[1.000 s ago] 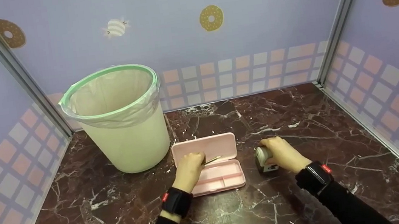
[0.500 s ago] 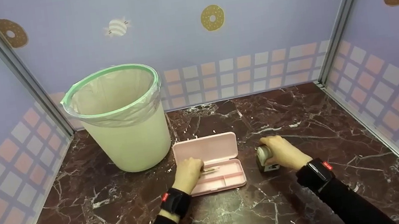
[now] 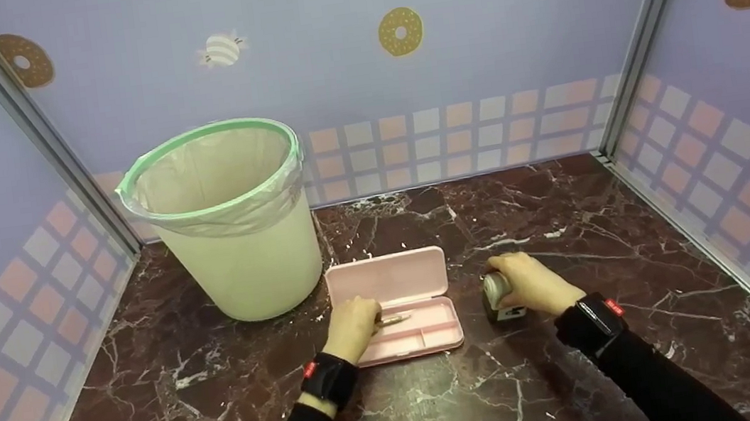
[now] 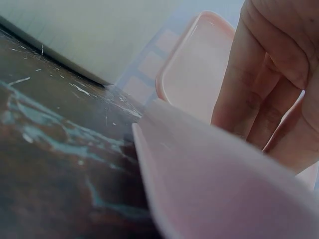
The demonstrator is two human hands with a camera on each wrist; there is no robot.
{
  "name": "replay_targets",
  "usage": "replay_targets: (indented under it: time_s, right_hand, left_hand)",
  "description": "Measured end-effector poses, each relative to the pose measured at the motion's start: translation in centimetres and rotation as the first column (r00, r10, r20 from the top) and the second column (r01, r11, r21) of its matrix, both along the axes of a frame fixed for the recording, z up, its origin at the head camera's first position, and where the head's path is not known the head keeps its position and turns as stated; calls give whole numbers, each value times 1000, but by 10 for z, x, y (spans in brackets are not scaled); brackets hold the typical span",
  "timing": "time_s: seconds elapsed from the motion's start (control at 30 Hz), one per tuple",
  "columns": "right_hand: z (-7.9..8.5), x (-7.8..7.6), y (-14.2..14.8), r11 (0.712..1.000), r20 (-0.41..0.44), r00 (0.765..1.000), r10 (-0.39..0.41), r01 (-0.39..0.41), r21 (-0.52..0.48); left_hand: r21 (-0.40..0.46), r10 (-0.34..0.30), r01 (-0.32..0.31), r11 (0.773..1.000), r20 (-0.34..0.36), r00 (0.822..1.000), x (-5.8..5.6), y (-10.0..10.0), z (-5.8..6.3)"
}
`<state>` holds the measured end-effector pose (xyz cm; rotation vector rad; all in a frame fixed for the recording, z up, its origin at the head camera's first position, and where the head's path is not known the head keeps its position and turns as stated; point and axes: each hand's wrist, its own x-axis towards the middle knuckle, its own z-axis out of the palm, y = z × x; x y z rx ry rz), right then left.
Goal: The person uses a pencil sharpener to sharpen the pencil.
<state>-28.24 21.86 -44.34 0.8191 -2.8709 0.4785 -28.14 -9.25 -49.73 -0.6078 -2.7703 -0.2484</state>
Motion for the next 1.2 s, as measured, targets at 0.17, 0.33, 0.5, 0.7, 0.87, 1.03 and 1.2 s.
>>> replay_targets:
  time_s: [0.17,0.33,0.5,0.7,0.87,1.03,1.2]
  right_hand:
    - [-5,4,-10,1000,-85,996,-4,3,-9]
    - [-15,12,-32,996,-265,962,64,-78,-42]
    - [-24,23,-54,994,-305,946,107,-99,43]
    - [-37,29,-70,988,-264,963,49,-9,152]
    - [-41,29,-76,989,-194,981,-27,55,137]
    - [-43,26,-80,992,-150,988,-45,61,108]
    - [-46,28,-93,992,-165,985,-49,68,108]
  left_hand:
    - [10,-1,1,1000,-10,1000,2,-6,1]
    - [27,68,-67,997,-73,995,8,-19,9]
    - [67,213,-212,975,-11,977,20,-34,25]
    - [19,261,-269,963,187,947,36,-41,32]
    - [13,226,-235,972,224,948,40,-37,24]
    - [10,234,-242,970,219,947,40,-37,21]
    - [-39,266,-265,964,235,935,43,-45,28]
